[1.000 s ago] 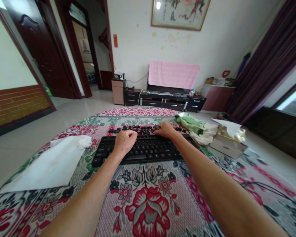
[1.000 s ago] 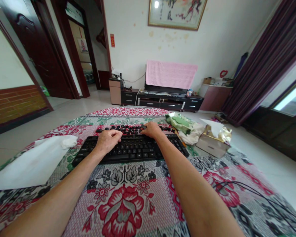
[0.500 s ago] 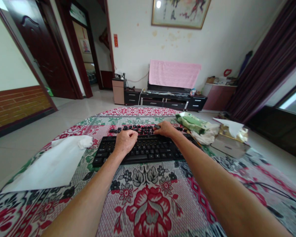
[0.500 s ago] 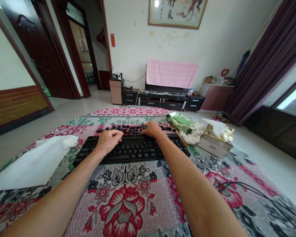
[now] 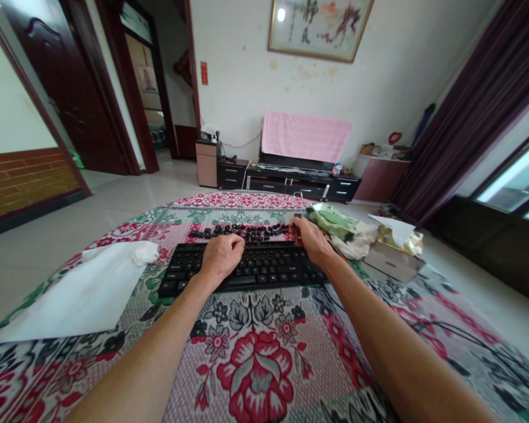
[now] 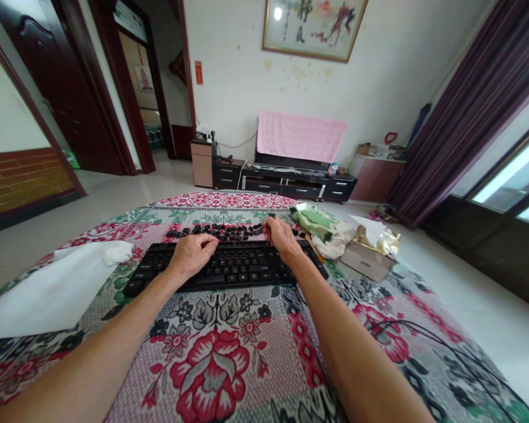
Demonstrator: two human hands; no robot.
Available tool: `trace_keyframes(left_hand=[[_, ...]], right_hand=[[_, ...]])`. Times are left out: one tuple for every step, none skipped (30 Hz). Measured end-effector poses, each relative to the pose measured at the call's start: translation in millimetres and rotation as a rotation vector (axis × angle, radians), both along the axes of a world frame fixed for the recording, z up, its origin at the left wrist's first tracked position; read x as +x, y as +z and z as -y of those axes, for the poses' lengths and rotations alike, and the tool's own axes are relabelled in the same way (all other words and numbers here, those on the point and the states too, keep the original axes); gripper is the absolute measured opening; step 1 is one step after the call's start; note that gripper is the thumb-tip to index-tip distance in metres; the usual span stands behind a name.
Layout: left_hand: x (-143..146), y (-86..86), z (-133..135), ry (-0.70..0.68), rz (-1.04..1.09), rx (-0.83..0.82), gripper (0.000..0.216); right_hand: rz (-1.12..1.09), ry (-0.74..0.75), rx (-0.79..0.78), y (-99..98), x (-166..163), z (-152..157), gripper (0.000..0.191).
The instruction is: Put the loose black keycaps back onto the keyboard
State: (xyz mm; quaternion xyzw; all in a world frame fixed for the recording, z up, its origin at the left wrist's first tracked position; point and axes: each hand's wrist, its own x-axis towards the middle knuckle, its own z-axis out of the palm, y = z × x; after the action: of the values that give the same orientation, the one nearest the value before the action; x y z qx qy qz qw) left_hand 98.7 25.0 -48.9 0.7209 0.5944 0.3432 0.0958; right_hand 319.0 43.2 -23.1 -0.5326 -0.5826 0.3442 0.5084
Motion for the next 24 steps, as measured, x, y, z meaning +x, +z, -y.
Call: trace_keyframes(left_hand=[[0, -0.4, 0, 0.000, -0.002, 0.002, 0.026], [0, -0.7, 0, -0.001, -0.003, 0.002, 0.026], [0, -0.9, 0, -0.004, -0.004, 0.003, 0.026], [0, -1.0, 0, -0.006, -0.003, 0.004, 0.026], [0, -1.0, 0, -0.009, -0.001, 0.004, 0.026], [0, -1.1, 0, -0.011, 0.001, 0.006, 0.025], [0, -1.1, 0, -0.013, 0.002, 0.008, 0.025], [0, -1.2, 0, -0.015, 0.001, 0.010, 0.025], [0, -1.3, 0, -0.016, 0.000, 0.011, 0.025], [0, -1.4, 0, -0.016, -0.003, 0.012, 0.025], [0, -1.7, 0, -0.018, -0.005, 0.014, 0.025], [0, -2.0, 0, -0.019, -0.008, 0.016, 0.025], [-1, -2.4, -1, -0.020, -0.012, 0.020, 0.025], [-1, -2.8, -1, -0.022, -0.017, 0.024, 0.024], [-1, -3.3, -1, -0.025, -0.022, 0.028, 0.024], [-1, -3.8, -2, -0.028, -0.027, 0.028, 0.024], [-1, -4.2, -2, -0.029, -0.032, 0.025, 0.024], [-1, -4.5, -2, -0.028, -0.037, 0.022, 0.024], [-1, -4.8, -3, -0.026, -0.040, 0.019, 0.024], [-2, -5.0, -3, -0.024, -0.042, 0.017, 0.024], [-2, -5.1, -3, -0.022, -0.044, 0.016, 0.024], [-2, -5.2, -3, -0.021, -0.046, 0.016, 0.025], [-2, -5.2, -3, -0.022, -0.048, 0.015, 0.025], [-1, -5.3, -3, -0.022, -0.050, 0.014, 0.025]], right_hand=[[0.004, 0.033, 0.012, 0.1, 0, 4, 0.024], [0.009, 0.070, 0.019, -0.3, 1, 6, 0.025], [0.014, 0.106, 0.019, -1.1, 2, 8, 0.025], [0.020, 0.144, 0.011, -2.1, 3, 10, 0.025], [0.029, 0.186, -0.002, -3.3, 5, 10, 0.026], [0.036, 0.223, -0.016, -4.4, 6, 10, 0.026], [0.039, 0.254, -0.030, -5.4, 8, 10, 0.026], [0.042, 0.278, -0.043, -6.2, 10, 9, 0.025], [0.048, 0.300, -0.051, -6.7, 11, 8, 0.024], [0.063, 0.316, -0.053, -6.9, 13, 7, 0.022], [0.089, 0.328, -0.051, -6.9, 14, 7, 0.020], [0.123, 0.340, -0.046, -6.7, 14, 7, 0.019], [0.157, 0.355, -0.040, -6.4, 15, 7, 0.017], [0.187, 0.370, -0.032, -6.2, 14, 7, 0.016], [0.210, 0.384, -0.025, -6.1, 14, 8, 0.016], [0.224, 0.398, -0.020, -6.2, 13, 8, 0.016], [0.233, 0.409, -0.016, -6.4, 12, 8, 0.016], [0.240, 0.416, -0.012, -6.8, 12, 9, 0.017], [0.249, 0.423, -0.010, -7.3, 11, 9, 0.018], [0.262, 0.430, -0.009, -7.7, 11, 9, 0.018], [0.279, 0.436, -0.006, -8.0, 10, 9, 0.018], [0.301, 0.443, -0.001, -8.2, 10, 9, 0.018], [0.326, 0.449, 0.004, -8.2, 10, 8, 0.018], [0.353, 0.455, 0.013, -8.2, 10, 8, 0.018]])
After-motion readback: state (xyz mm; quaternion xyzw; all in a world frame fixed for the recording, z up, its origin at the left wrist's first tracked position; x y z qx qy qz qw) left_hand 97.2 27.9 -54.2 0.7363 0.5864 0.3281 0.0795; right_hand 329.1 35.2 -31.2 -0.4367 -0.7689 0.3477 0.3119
